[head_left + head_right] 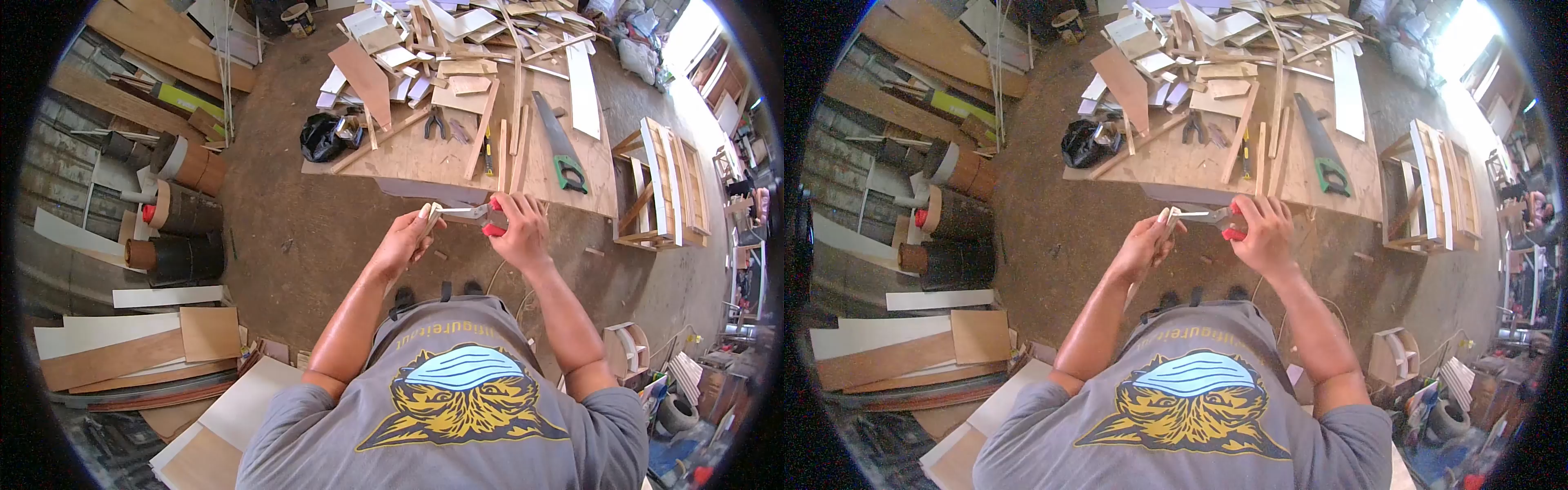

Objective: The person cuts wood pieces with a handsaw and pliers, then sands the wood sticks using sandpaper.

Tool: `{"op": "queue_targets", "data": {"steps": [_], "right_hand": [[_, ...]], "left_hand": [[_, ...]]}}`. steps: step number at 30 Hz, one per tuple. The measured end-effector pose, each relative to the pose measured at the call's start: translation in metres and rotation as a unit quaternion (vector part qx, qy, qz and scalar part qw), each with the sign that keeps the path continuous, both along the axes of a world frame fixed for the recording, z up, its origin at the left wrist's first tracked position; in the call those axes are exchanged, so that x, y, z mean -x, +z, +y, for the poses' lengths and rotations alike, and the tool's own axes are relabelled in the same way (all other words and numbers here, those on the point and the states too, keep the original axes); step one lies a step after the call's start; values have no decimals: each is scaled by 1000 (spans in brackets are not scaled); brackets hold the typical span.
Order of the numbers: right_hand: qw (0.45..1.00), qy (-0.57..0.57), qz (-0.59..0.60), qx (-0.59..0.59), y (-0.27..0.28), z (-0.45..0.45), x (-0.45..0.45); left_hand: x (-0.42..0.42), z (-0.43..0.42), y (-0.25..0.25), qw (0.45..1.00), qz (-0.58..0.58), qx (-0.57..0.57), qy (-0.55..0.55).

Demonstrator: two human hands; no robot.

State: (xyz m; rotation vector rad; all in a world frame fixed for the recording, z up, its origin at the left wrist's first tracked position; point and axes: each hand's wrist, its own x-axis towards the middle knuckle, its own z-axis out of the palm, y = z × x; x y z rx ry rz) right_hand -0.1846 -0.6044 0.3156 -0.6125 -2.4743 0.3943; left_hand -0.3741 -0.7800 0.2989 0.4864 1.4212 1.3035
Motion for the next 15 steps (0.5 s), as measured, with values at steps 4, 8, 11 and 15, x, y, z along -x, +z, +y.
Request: {"op": "queue_targets", "data": {"steps": [4,8,11,15], "right_hand": [[999,39,-16,-29,9,12,-2],[996,59,-60,-36,15,18,-3],[994,77,-72,-31,18,22,-3],[990,106,-89,-32,24,27,-2]], "left_hand": [[5,-3,0,999,-18,10,-41],[8,-5,4,996,1,6,-87],[10,-7,15,993,3,9,-114],[18,-9,11,988,-6,10,-155]]}}
